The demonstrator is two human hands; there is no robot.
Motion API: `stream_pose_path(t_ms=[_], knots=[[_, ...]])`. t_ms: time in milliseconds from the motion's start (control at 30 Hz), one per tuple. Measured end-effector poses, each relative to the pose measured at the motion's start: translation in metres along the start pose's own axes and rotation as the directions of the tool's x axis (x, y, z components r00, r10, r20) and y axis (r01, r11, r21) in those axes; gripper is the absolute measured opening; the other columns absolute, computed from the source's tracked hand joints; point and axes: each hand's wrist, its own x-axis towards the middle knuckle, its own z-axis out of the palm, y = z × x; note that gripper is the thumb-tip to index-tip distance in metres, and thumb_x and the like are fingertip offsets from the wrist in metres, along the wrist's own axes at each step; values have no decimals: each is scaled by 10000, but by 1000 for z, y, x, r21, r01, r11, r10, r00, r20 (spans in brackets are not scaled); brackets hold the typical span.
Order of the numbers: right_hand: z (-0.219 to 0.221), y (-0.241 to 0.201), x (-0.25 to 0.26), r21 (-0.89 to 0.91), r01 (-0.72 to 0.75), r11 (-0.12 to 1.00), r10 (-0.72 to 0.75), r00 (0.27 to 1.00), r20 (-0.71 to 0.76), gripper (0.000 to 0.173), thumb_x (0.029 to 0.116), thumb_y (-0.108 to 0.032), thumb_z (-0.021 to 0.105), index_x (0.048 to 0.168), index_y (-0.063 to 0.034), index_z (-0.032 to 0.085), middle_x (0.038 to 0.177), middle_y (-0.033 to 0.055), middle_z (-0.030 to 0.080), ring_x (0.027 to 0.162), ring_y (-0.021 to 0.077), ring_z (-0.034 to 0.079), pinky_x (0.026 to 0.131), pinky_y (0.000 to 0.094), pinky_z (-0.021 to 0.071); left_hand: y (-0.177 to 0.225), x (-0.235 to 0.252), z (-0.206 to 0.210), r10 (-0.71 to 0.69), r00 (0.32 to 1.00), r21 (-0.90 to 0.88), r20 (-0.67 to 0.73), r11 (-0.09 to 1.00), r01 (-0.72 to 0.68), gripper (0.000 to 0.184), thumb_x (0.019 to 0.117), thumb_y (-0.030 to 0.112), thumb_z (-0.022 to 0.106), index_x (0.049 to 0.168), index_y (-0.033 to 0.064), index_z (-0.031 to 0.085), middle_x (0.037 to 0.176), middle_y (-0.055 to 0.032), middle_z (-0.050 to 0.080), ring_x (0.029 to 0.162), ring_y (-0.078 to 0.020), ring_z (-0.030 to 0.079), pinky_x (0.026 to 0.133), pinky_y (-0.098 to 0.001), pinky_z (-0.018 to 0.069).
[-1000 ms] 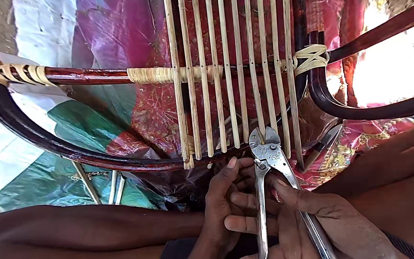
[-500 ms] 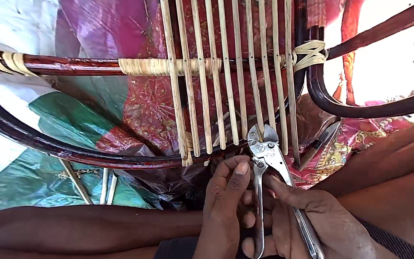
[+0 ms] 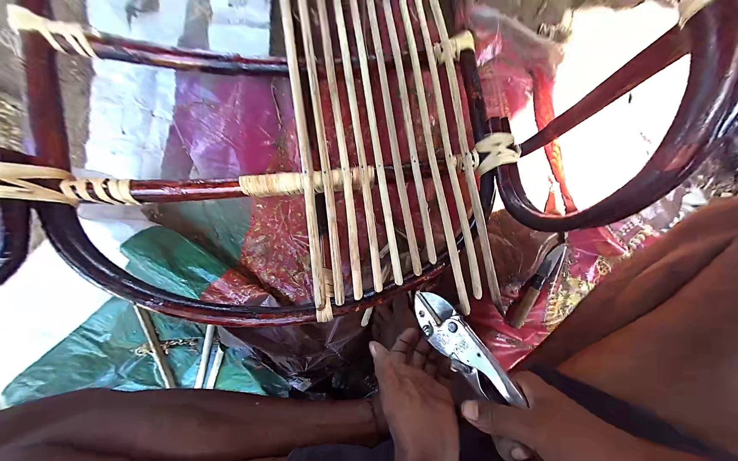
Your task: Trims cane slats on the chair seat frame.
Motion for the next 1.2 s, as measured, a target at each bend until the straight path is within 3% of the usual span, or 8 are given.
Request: stream_pose_path(t_ms=[67, 167, 267, 333, 467, 600, 1067, 1200], knots=[[-3, 25, 10, 87, 314, 946, -303, 946, -118, 127, 994, -197, 600, 892, -149, 540, 561, -70, 463, 422, 64, 471, 422, 246, 468, 10, 36, 0, 6, 1000, 104, -27, 995, -3, 428, 1133, 333, 264, 1235, 29, 547, 990, -72, 693, 865, -170, 698, 786, -325, 581], [2, 37, 20, 239, 650, 721, -591, 758, -277, 71, 1015, -168, 547, 963, -121, 555, 566, -61, 486, 426, 72, 496, 430, 265, 509, 4, 66, 5, 90, 990, 106, 109, 989, -101, 223, 1036, 61, 523, 1244, -11, 564, 1122, -150, 703, 943, -214, 703, 840, -345, 580], [-3, 30, 28, 164, 835, 526, -733, 542, -411, 100, 1028, -146, 505, 952, -99, 550, 559, -53, 507, 423, 84, 512, 435, 275, 522, -3, 80, 32, 142, 986, 65, 82, 987, -147, 224, 1041, 94, 565, 1190, -69, 597, 1039, -169, 716, 894, -215, 723, 817, -331, 602], [-9, 28, 29, 117, 867, 485, -749, 480, -457, 99, 1021, -125, 496, 944, -86, 546, 554, -48, 517, 421, 87, 518, 437, 275, 526, -8, 85, 40, 164, 985, 132, 45, 977, -169, 282, 1044, 138, 588, 1201, -97, 595, 1034, -171, 721, 911, -201, 724, 832, -323, 601], [-19, 34, 35, 26, 843, 537, -751, 491, -442, 115, 1018, -124, 519, 935, -54, 557, 568, -9, 563, 434, 114, 547, 439, 286, 525, -10, 96, 34, 184, 981, 106, 63, 976, -190, 285, 1054, 158, 573, 1193, -90, 599, 1001, -165, 736, 872, -205, 735, 789, -331, 611], [-12, 22, 19, -99, 794, 600, -747, 512, -424, 110, 990, -91, 460, 907, -77, 531, 586, -69, 529, 479, 52, 535, 508, 231, 505, -5, 96, 41, 210, 977, 82, 39, 974, -212, 244, 1028, 88, 603, 1181, -101, 585, 955, -171, 726, 820, -192, 731, 744, -305, 611], [-34, 27, 64, -216, 860, 463, -844, 352, -406, 214, 1004, -195, 526, 962, -18, 637, 651, 0, 635, 555, 121, 614, 574, 307, 546, -11, 105, 30, 232, 968, 28, 93, 971, -235, 276, 989, 43, 653, 1206, -104, 566, 982, -214, 728, 824, -254, 747, 741, -352, 635], [-36, 24, 67, -173, 867, 467, -843, 378, -382, 203, 1025, -170, 509, 1020, 2, 618, 651, -1, 629, 550, 110, 600, 575, 295, 540, -10, 107, 27, 213, 971, 4, 106, 977, -214, 270, 1002, 65, 637, 1210, -95, 578, 993, -216, 726, 841, -265, 743, 760, -373, 630]])
